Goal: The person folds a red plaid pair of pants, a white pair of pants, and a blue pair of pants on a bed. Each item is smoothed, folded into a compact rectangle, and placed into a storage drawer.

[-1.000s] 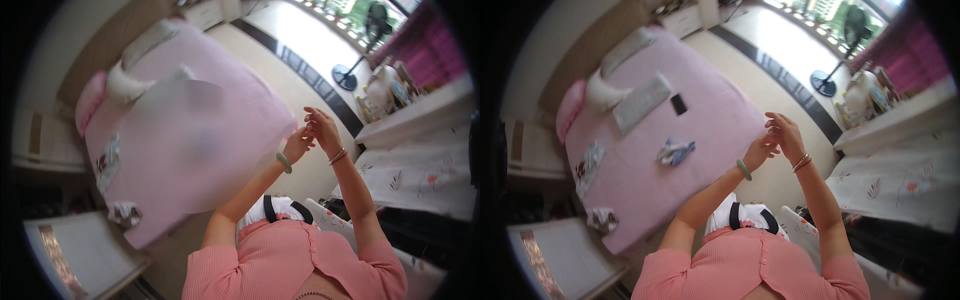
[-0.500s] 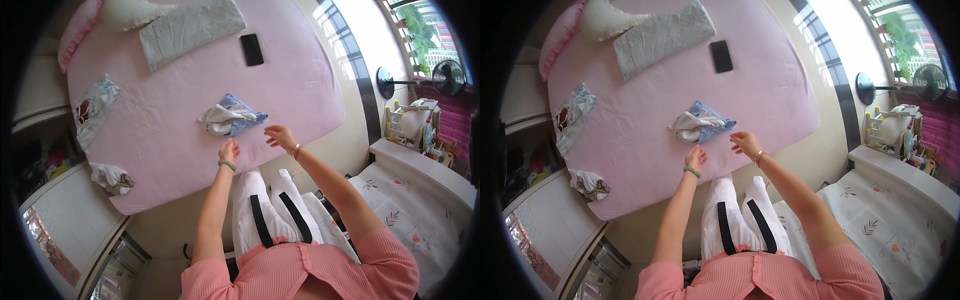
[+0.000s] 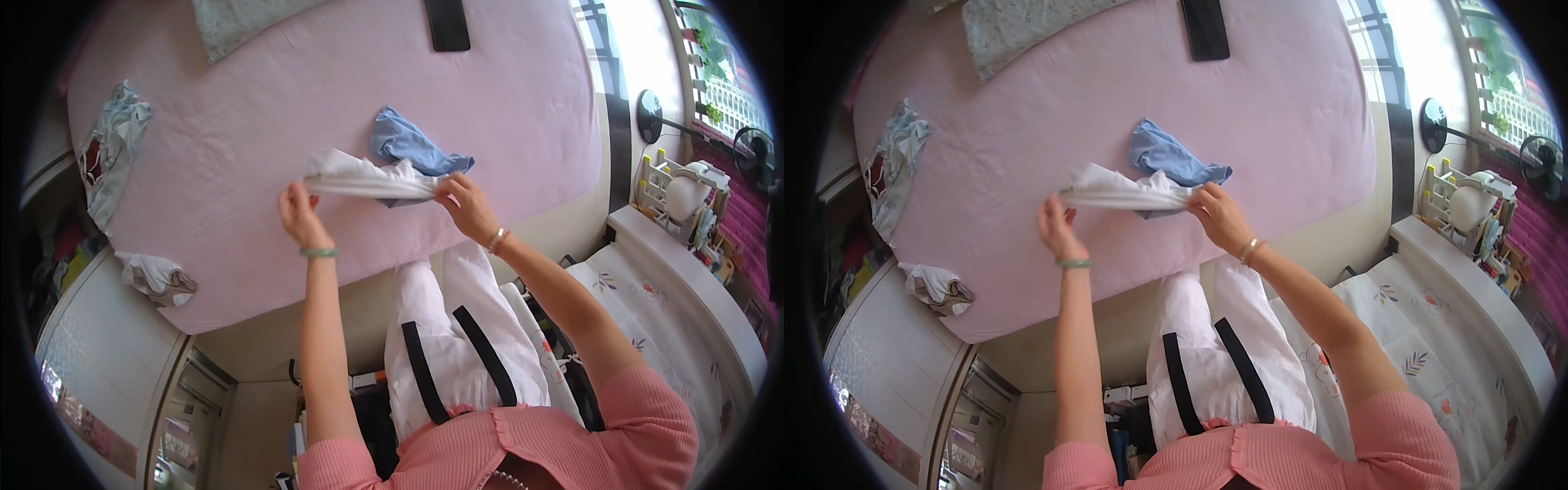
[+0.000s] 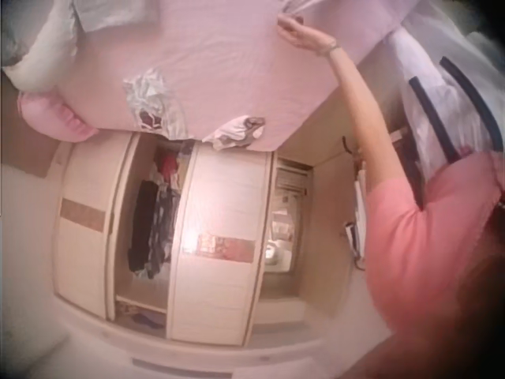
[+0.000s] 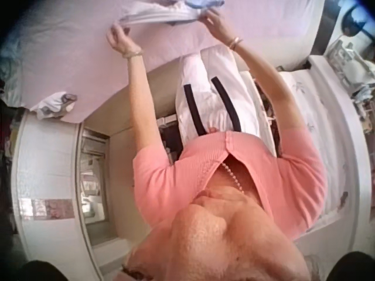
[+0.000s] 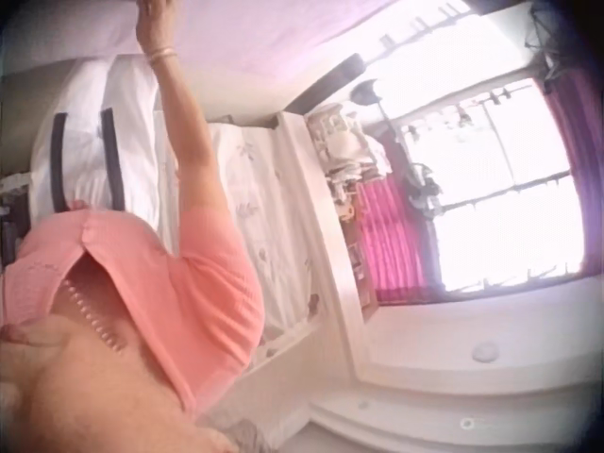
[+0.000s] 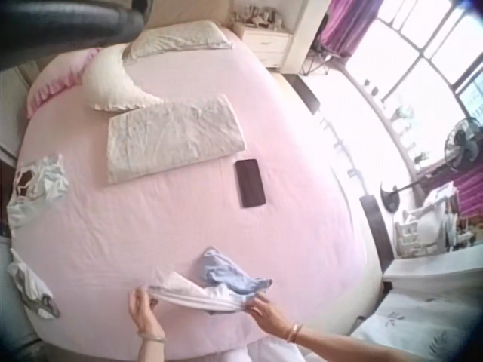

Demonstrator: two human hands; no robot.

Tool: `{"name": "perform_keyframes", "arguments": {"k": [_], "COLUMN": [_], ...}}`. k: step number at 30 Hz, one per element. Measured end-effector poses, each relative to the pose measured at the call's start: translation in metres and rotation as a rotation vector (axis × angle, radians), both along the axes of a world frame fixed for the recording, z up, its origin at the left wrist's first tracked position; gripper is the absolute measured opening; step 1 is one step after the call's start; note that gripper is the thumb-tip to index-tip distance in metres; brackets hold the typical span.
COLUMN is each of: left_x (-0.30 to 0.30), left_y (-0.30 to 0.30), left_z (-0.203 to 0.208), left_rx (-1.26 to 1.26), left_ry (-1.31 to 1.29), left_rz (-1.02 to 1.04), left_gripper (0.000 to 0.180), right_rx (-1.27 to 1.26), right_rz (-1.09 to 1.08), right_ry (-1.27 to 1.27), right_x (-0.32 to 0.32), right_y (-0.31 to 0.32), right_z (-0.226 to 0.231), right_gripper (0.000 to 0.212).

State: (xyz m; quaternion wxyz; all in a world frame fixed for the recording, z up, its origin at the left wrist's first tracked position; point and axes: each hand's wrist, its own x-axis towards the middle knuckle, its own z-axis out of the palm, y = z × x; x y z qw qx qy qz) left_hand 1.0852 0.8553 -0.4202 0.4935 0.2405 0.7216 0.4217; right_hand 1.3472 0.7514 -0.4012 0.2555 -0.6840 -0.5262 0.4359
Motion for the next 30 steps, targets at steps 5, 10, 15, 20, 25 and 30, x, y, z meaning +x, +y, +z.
{"name": "perform_keyframes", "arguments": {"k": [5, 10, 15, 20, 25, 30], "left_x": [-0.024, -0.034, -0.020, -0.033, -0.016, 0.060], "left_y": [-0.037, -0.092, -0.102, -0.113, -0.136, -0.114], "left_z": [0.037, 0.019, 0.038, 0.034, 0.013, 0.044], "left_rx": [0.065, 0.094, 0.014, 0.032, 0.030, -0.431], "left_ry": [0.053, 0.202, 0.104, 0.224, 0.309, -0.606], "left_rz": [0.104, -0.140, 0.166, 0.045, -0.097, -0.086], "left_gripper": [0.025, 0.027, 0.026, 0.025, 0.025, 0.035], "right_rx": [-0.096, -0.248, -0.008, -0.246, -0.016, 0.377], "right_rz": [0.141, -0.161, -0.222, -0.350, -0.475, 0.283], "right_ry": [-0.129, 0.045, -0.571, -0.008, 0.365, 0.116], "right_x": [0.021, 0.017, 0.013, 0.035, 0.018, 0.020], "right_y": [-0.046, -0.047, -0.007, -0.003, -0.007, -0.022], "right_z": [-0.001, -0.026, -0.051, -0.086, 0.012, 0.070], "right_gripper": [0.006, 0.015, 0.024, 0.023, 0.008, 0.022]}}
